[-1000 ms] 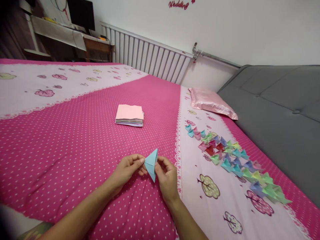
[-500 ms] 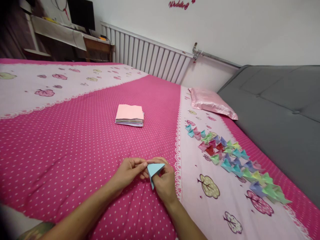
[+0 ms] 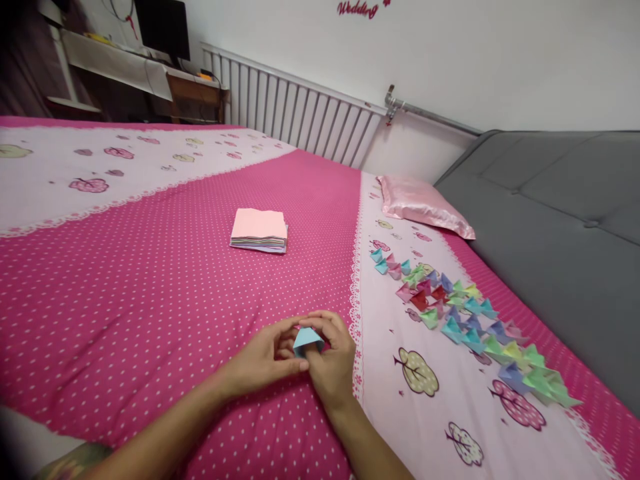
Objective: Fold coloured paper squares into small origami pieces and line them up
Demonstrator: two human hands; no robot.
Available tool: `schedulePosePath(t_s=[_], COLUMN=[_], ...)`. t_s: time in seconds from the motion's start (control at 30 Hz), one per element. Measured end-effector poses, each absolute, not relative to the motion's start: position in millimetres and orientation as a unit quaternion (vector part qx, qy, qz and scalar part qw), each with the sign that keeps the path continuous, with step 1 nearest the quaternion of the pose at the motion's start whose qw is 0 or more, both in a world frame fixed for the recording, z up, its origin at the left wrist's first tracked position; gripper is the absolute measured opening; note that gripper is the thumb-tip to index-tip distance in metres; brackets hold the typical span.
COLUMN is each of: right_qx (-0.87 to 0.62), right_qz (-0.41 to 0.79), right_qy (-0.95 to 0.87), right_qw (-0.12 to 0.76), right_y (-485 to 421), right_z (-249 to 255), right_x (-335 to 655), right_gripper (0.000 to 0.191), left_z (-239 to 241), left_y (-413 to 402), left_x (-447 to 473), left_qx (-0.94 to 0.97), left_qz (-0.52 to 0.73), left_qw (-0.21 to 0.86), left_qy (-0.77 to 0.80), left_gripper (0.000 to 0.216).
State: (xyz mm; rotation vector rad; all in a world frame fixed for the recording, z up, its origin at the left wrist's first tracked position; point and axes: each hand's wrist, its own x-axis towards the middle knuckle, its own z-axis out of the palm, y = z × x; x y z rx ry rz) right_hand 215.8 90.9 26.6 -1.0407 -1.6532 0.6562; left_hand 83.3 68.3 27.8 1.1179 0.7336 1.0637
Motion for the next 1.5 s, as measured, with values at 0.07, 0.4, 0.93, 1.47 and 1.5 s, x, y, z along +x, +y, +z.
schedulePosePath(t_s=[0.07, 0.4, 0.93, 1.47, 1.5], right_qx=[-0.428, -0.408, -0.386, -0.470, -0.472], right_qz=[0.275, 0.248, 0.233, 0.310, 0.318], right_qy=[-0.693, -0.760, -0.830, -0.695, -0.690], right_qw=[0.512, 0.442, 0.330, 0.448, 0.447], right_y=[90.8, 92.2, 86.7, 92.1, 92.1], right_z=[27.0, 30.0, 30.7, 31.4, 32.2], right_x=[215.9, 218.4, 217.1, 216.0, 215.7], right_gripper=[0.030, 0.038, 0.044, 0.018, 0.016], left_z=[28.1, 37.2, 31.5, 27.7, 26.1], left_y=[68.7, 74.3, 71.9, 73.6, 73.9], left_x=[84.4, 81.0, 78.9, 81.1, 81.6], left_qx=[0.493, 0.375, 0.318, 0.394, 0.398], left_qz=[0.477, 0.552, 0.561, 0.489, 0.491], left_qw=[0.654, 0.653, 0.713, 0.691, 0.688], left_qy=[0.318, 0.357, 0.277, 0.357, 0.357], left_gripper=[0.047, 0.033, 0.036, 0.030, 0.030])
